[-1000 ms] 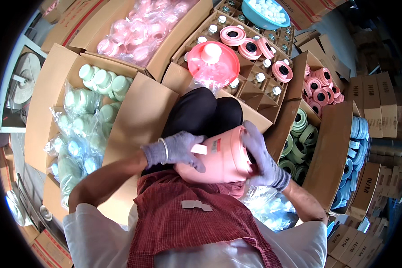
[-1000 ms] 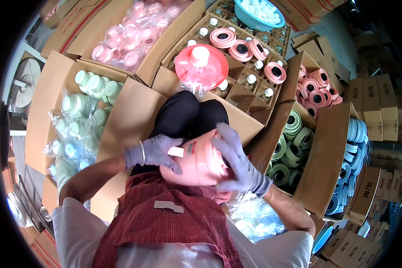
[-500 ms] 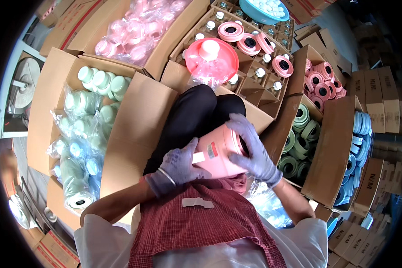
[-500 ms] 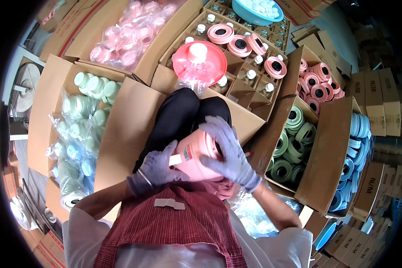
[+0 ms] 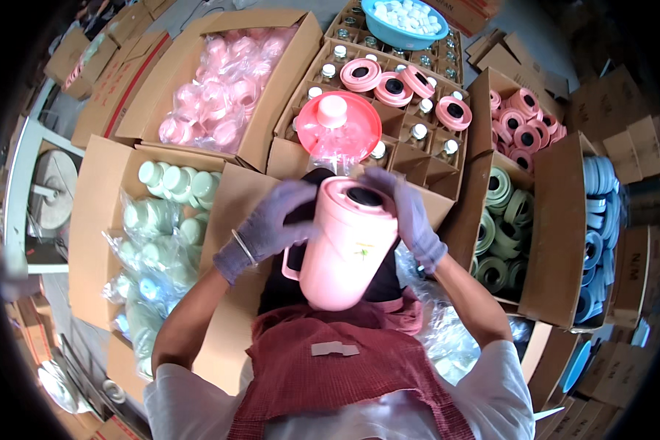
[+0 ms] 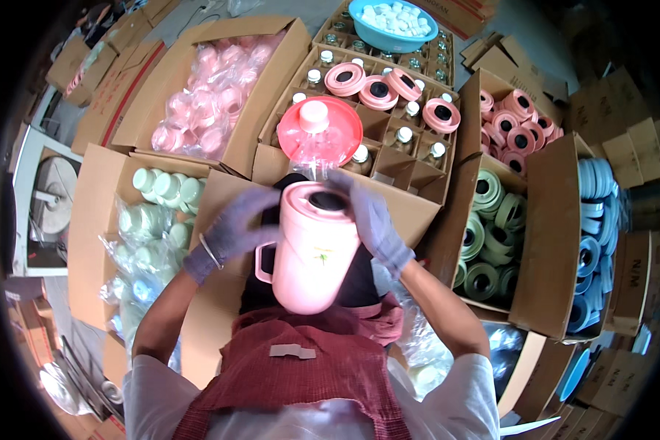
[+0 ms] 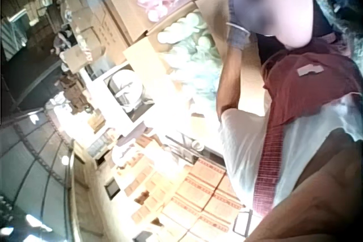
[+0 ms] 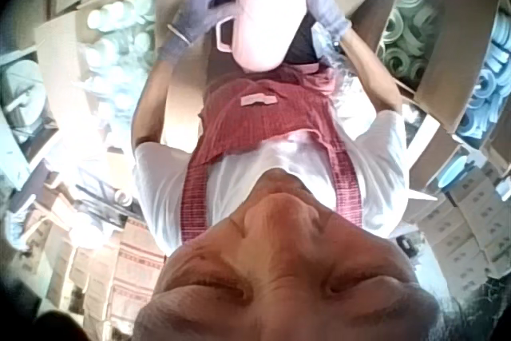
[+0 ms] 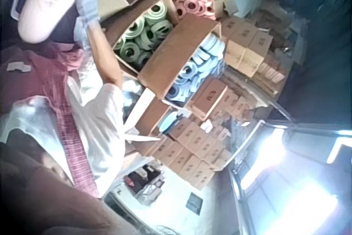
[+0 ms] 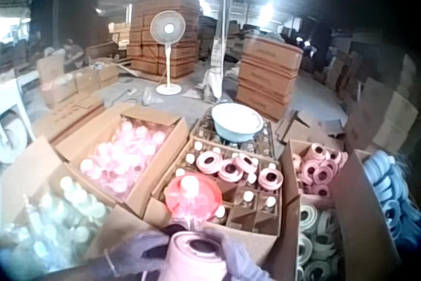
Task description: The person assembles thermos flasks by inserting inner glass bottles into outer plastic shells, screwing on lids, and attaching handles. They handle multiple units in pink and light green colors, placing the finished products into cardboard boxes.
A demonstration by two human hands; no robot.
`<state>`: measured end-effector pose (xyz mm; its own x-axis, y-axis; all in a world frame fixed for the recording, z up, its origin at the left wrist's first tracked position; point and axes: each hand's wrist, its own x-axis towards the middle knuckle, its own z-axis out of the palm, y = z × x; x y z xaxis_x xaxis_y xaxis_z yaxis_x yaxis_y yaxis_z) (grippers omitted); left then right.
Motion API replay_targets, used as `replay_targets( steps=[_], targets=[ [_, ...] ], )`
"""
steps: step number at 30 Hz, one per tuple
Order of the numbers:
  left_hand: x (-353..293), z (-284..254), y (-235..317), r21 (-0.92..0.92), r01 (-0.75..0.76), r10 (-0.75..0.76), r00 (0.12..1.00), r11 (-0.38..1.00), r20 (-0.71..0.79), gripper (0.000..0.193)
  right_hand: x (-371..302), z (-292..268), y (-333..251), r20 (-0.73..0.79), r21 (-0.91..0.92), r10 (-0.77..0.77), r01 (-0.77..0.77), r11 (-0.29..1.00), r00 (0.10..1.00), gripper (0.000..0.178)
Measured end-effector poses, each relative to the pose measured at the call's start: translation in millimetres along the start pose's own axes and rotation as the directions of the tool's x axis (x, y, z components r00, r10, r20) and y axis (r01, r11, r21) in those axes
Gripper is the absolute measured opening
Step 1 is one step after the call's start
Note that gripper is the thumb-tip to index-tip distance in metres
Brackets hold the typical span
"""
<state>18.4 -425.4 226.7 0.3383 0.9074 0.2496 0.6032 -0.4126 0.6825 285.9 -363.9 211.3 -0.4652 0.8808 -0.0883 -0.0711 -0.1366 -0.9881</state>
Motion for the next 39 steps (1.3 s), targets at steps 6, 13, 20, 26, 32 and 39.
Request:
replay_targets(
  steps=[6, 13, 20, 26, 32, 39],
  targets=[
    [57, 9, 16, -0.007, -0.016, 0.018, 0.965, 1.000, 0.261, 0.035, 45, 38, 1, 0.046, 0.352, 0.065, -0.077, 0.933, 0.997, 0.063],
    [71, 21, 15, -0.273, -0.039, 0.178, 0.845, 0.961, 0.505, 0.030, 60, 2, 3, 0.579, -0.144, -0.238, 0.385, 0.912, 0.780, 0.061],
    [86, 46, -25, -0.426, -0.383, 0.537, 0.774, 0.820, 0.336, 0.042, 13, 18, -16, 0.022, -0.450, -0.048, 0.052, 0.891, 0.999, 0.053],
    [90, 38, -11, -0.268, -0.326, 0.388, 0.894, 0.907, 0.224, 0.038, 35, -33, -19, 0.578, -0.273, -0.495, 0.725, 0.632, 0.649, 0.076],
    [92, 43, 14, -0.440, -0.245, 0.286, 0.958, 0.864, 0.026, 0.033, 67, -11, -53, 0.856, -0.104, -0.394, 0.856, 0.506, 0.336, 0.068],
    [93, 85, -53, -0.872, 0.099, 0.280, 0.924, 0.479, 0.259, 0.036, 37, 23, -58, 0.546, -0.692, -0.200, 0.572, 0.440, 0.814, 0.084]
  ],
)
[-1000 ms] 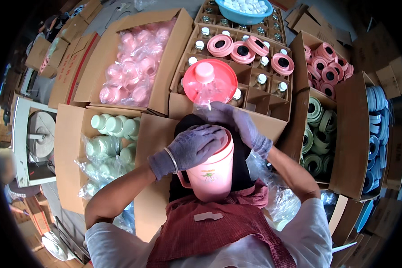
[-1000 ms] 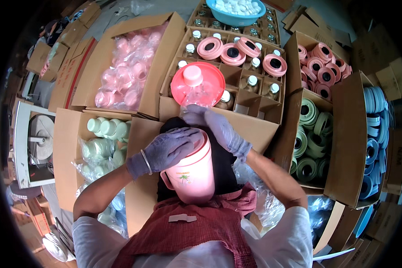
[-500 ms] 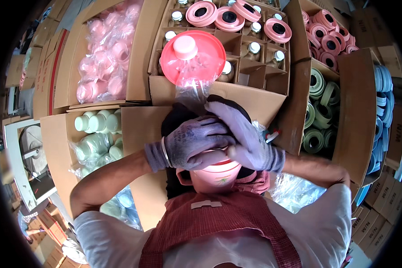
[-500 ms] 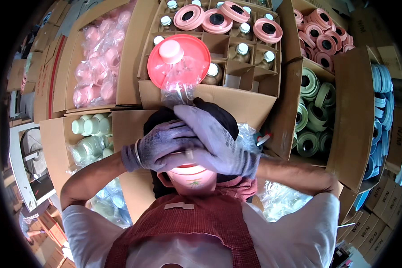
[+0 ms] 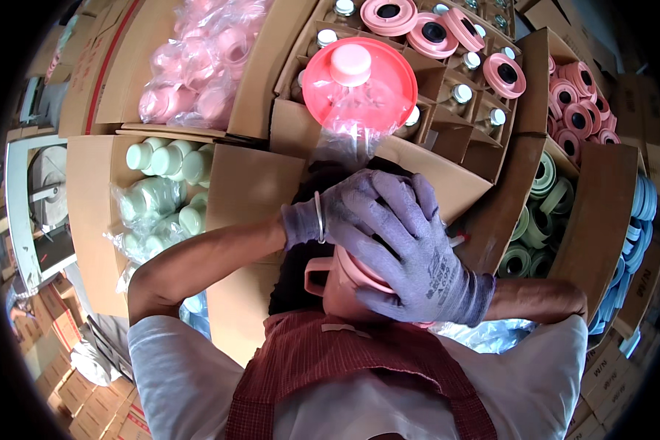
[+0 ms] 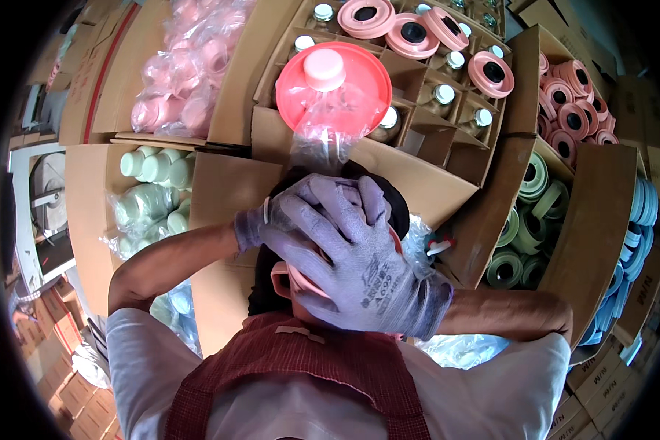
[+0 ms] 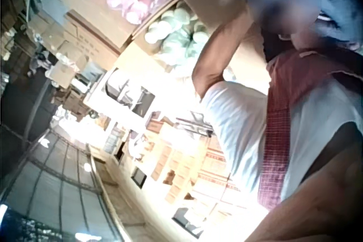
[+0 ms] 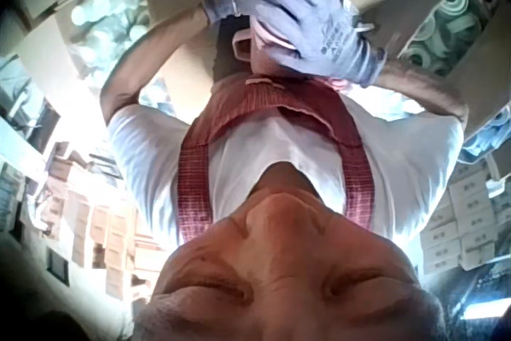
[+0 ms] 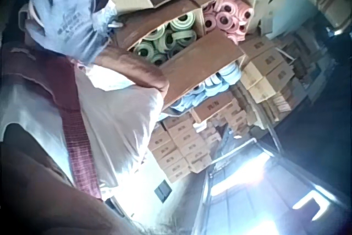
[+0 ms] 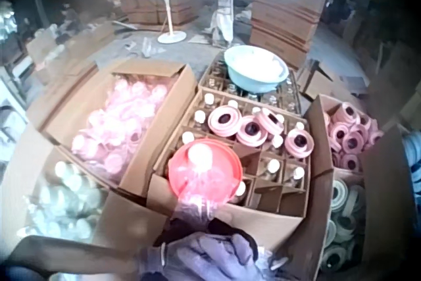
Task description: The person assembles thermos flasks by inserting inner glass bottles into outer plastic shells, screwing on lids, and attaching handles. They handle multiple units in pink and light green colors, placing the finished products into cardboard boxes.
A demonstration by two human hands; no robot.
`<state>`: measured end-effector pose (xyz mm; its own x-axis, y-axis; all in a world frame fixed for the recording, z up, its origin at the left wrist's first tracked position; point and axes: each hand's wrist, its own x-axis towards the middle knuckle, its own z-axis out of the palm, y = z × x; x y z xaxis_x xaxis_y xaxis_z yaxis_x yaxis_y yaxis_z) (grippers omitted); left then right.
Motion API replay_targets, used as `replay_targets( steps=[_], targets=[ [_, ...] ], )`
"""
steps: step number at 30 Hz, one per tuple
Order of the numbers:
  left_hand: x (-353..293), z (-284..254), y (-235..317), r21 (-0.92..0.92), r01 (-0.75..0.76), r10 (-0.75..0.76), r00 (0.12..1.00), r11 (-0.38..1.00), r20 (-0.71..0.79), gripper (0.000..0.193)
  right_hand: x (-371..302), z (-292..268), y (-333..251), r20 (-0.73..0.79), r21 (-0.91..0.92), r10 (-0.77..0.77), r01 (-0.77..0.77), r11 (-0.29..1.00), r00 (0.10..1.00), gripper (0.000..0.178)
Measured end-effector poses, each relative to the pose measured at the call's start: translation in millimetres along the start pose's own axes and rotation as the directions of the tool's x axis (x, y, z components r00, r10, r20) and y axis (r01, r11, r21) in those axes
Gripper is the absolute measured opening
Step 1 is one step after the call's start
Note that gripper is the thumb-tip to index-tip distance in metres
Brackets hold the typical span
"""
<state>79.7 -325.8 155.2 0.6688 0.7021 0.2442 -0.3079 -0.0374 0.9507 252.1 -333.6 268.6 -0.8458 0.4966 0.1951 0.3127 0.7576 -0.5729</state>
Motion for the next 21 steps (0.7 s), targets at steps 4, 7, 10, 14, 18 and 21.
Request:
replay_targets(
  steps=[4, 7, 10, 14, 18, 21],
  targets=[
    [-5, -3, -3, 0.526, -0.069, 0.152, 0.981, 0.848, -0.117, 0.028, 1, -2, 6, -0.041, 0.213, -0.009, 0.017, 0.977, 0.999, 0.085],
    [16, 10, 63, 0.591, 0.255, -0.088, 0.951, 0.765, -0.297, 0.026, -19, -19, 54, -0.101, 0.320, -0.332, 0.346, 0.882, 0.938, 0.084],
    [15, 57, 103, 0.727, 0.413, -0.045, 0.883, 0.548, -0.468, 0.023, -26, -27, 79, -0.071, 0.202, -0.392, 0.398, 0.895, 0.917, 0.100],
    [7, 46, 62, 0.779, -0.060, 0.299, 0.939, 0.624, -0.167, 0.019, -12, 4, 74, -0.072, 0.401, -0.458, 0.446, 0.800, 0.886, 0.100],
    [2, 28, 41, 0.533, 0.005, 0.142, 0.962, 0.846, -0.235, 0.018, -33, 15, 48, -0.078, 0.381, -0.145, 0.164, 0.910, 0.986, 0.093],
    [-1, 22, 25, 0.468, -0.031, 0.145, 0.967, 0.883, -0.211, 0.021, -24, -6, 14, 0.110, 0.164, 0.122, -0.139, 0.977, 0.987, 0.097]
  ],
)
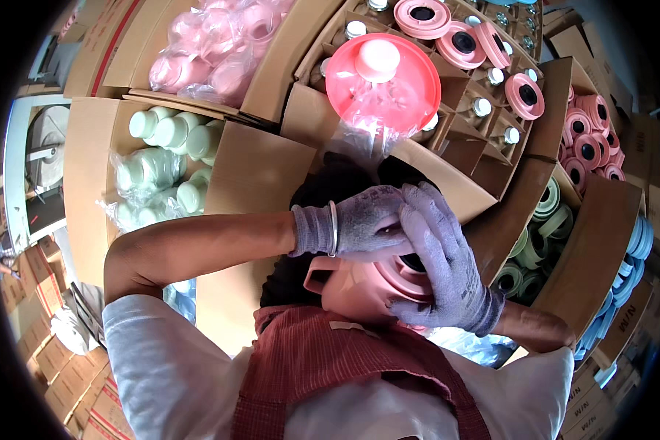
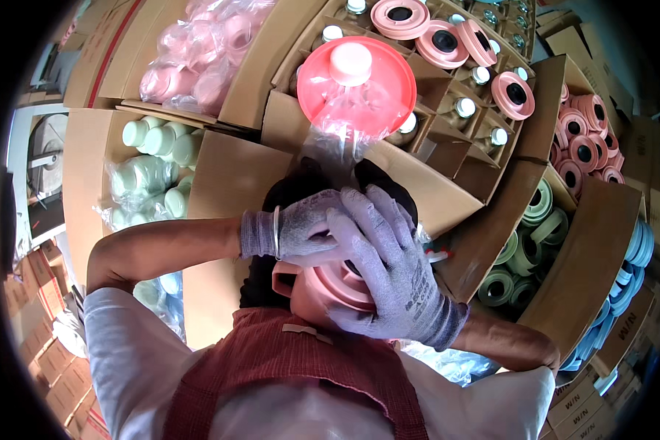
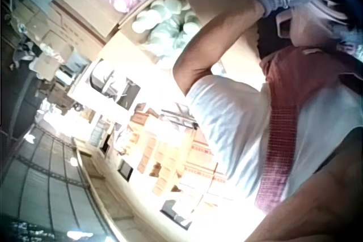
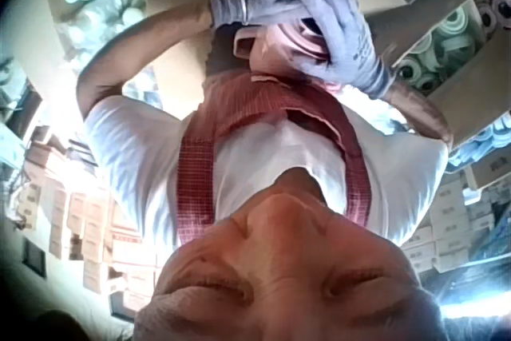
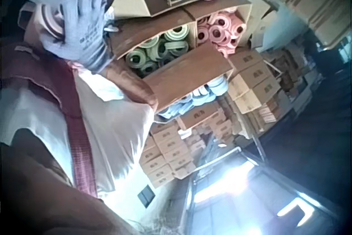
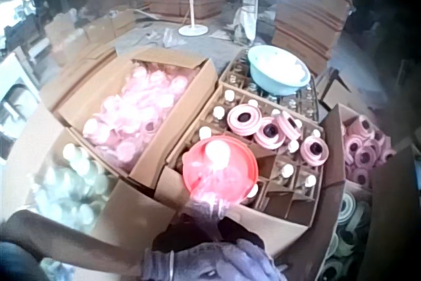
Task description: The person assembles thermos flasks by inserting inner glass bottles into outer plastic shells, screwing on lids, and attaching handles. They handle multiple units in pink and light green colors, placing the finished products into cardboard boxes.
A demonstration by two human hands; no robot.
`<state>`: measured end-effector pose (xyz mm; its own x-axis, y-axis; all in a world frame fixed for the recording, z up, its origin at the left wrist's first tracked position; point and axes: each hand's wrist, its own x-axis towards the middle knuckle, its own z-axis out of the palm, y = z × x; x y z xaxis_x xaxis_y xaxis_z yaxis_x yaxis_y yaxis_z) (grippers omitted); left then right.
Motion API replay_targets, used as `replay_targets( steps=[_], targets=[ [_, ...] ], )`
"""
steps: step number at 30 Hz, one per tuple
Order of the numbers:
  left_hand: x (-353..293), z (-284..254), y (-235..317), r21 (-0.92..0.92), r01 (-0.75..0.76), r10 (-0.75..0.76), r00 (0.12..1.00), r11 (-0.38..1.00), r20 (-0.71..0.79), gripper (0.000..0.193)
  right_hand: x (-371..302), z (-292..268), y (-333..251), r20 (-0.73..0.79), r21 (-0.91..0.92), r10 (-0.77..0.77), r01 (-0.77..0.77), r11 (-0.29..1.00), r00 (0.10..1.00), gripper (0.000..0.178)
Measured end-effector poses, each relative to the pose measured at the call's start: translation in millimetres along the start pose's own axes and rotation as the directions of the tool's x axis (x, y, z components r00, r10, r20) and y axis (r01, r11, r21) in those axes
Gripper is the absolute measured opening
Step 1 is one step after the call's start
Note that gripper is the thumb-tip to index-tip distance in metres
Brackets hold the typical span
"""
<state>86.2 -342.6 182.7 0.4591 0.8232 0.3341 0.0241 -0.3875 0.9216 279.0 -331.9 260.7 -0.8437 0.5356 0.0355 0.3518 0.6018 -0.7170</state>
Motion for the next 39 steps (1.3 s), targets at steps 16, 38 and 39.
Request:
replay_targets(
  steps=[16, 38, 39],
  targets=[
    [-56, -11, 22, -0.275, 0.479, -0.541, 0.809, 0.834, -0.232, 0.034, -33, 5, 24, -0.229, 0.878, 0.332, 0.047, 0.477, 0.915, 0.088],
    [-154, 35, 111, 0.163, 0.580, -0.560, 0.814, 0.798, -0.156, 0.088, -43, 27, -2, -0.349, 0.763, 0.239, 0.127, 0.634, 0.906, 0.040],
    [-155, 36, 117, 0.139, 0.580, -0.559, 0.813, 0.803, -0.161, 0.087, -38, 21, 4, -0.278, 0.764, 0.206, 0.085, 0.640, 0.938, 0.040]
  ],
)
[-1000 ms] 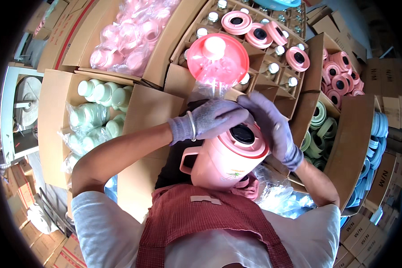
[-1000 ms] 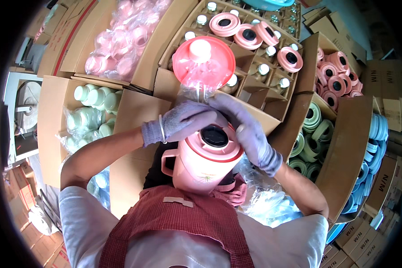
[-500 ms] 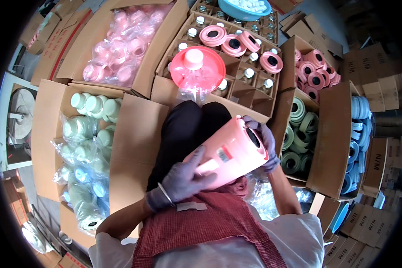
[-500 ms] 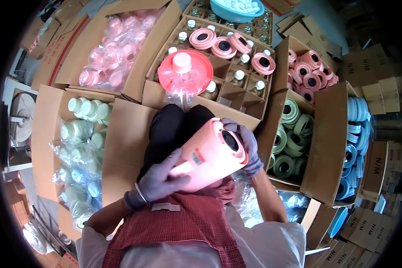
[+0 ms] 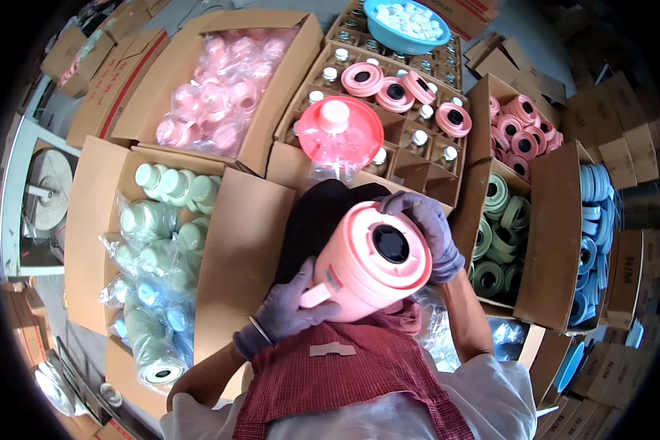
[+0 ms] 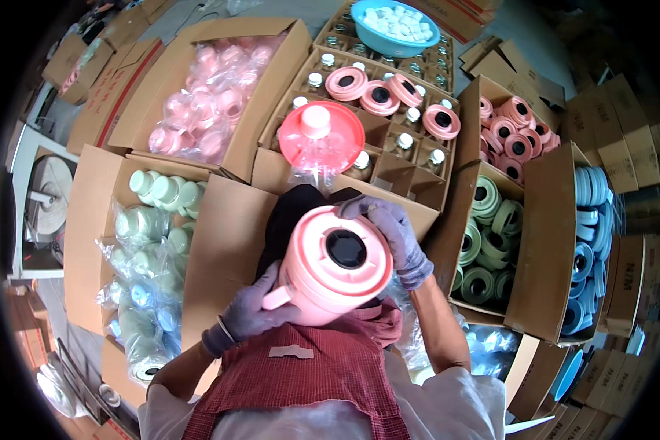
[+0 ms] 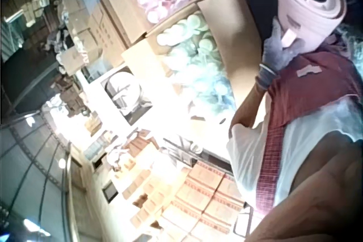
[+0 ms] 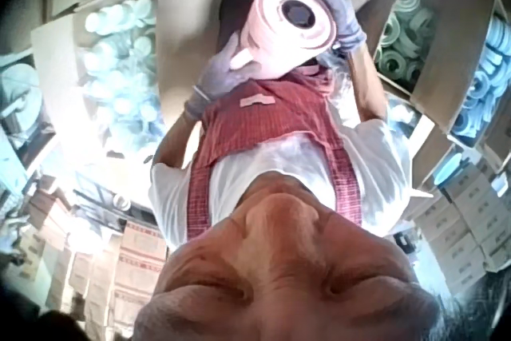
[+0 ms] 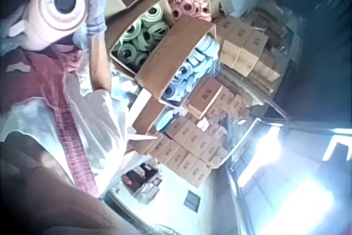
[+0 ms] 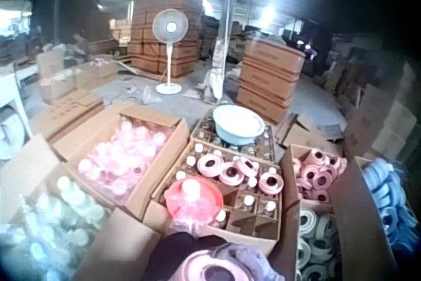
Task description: The person assembles thermos flasks by inserting inner glass bottles into outer plastic shells, screwing on lids, and attaching handles. They handle multiple units in pink and light green colors, placing the finished products into cardboard boxes.
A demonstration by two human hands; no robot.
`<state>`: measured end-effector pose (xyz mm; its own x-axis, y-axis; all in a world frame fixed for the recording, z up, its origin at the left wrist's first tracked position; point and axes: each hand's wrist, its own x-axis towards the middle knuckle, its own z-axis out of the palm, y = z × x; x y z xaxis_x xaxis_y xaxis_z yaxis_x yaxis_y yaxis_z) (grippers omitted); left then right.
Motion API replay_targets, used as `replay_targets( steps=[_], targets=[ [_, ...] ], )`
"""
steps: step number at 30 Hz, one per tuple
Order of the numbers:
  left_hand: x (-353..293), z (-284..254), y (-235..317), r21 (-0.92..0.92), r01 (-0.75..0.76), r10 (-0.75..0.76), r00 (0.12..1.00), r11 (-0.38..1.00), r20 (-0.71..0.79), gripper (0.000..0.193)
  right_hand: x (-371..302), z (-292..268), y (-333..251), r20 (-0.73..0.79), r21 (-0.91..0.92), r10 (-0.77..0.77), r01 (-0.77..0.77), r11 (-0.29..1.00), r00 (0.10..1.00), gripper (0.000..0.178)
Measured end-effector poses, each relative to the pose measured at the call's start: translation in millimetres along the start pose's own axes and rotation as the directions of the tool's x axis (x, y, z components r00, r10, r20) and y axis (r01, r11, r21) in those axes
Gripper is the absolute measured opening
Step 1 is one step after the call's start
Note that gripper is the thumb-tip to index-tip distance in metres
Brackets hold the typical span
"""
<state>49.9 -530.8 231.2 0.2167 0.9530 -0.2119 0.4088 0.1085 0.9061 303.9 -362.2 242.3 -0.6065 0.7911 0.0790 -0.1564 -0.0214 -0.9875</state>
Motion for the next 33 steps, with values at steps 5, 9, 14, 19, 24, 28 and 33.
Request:
replay_targets(
  steps=[5, 9, 14, 19, 24, 28, 33],
  targets=[
    [18, -11, -21, -0.438, 0.043, -0.070, 0.997, 0.898, -0.044, 0.070, 9, 3, 22, -0.147, 0.498, 0.172, -0.078, 0.864, 0.974, 0.051],
    [28, -30, -117, -0.939, 0.147, 0.048, 0.989, -0.311, 0.139, 0.022, 28, 15, 31, -0.096, 0.447, 0.125, -0.070, 0.892, 0.987, 0.054],
    [56, -31, -145, -0.889, -0.154, -0.047, 0.988, -0.431, -0.148, 0.023, 45, 46, 32, -0.023, 0.327, 0.071, -0.060, 0.943, 0.997, 0.050],
    [68, -47, -148, -0.868, -0.250, -0.077, 0.967, -0.429, -0.241, 0.025, 91, 12, 53, -0.111, 0.064, 0.088, -0.082, 0.995, 0.990, 0.039],
    [81, -51, -145, -0.840, -0.296, -0.127, 0.955, -0.456, -0.267, 0.028, 178, -60, 136, -0.330, -0.790, -0.027, -0.260, 0.555, 0.944, 0.051],
    [116, -71, -103, -0.725, -0.279, -0.055, 0.947, -0.630, -0.316, 0.031, 251, -61, 182, -0.082, -0.991, -0.058, -0.075, 0.115, 0.995, 0.059],
    [159, -80, -81, -0.617, -0.165, 0.040, 0.952, -0.769, -0.304, 0.027, 292, -111, 230, 0.012, -0.985, 0.145, -0.013, 0.172, 0.989, 0.064]
  ],
)
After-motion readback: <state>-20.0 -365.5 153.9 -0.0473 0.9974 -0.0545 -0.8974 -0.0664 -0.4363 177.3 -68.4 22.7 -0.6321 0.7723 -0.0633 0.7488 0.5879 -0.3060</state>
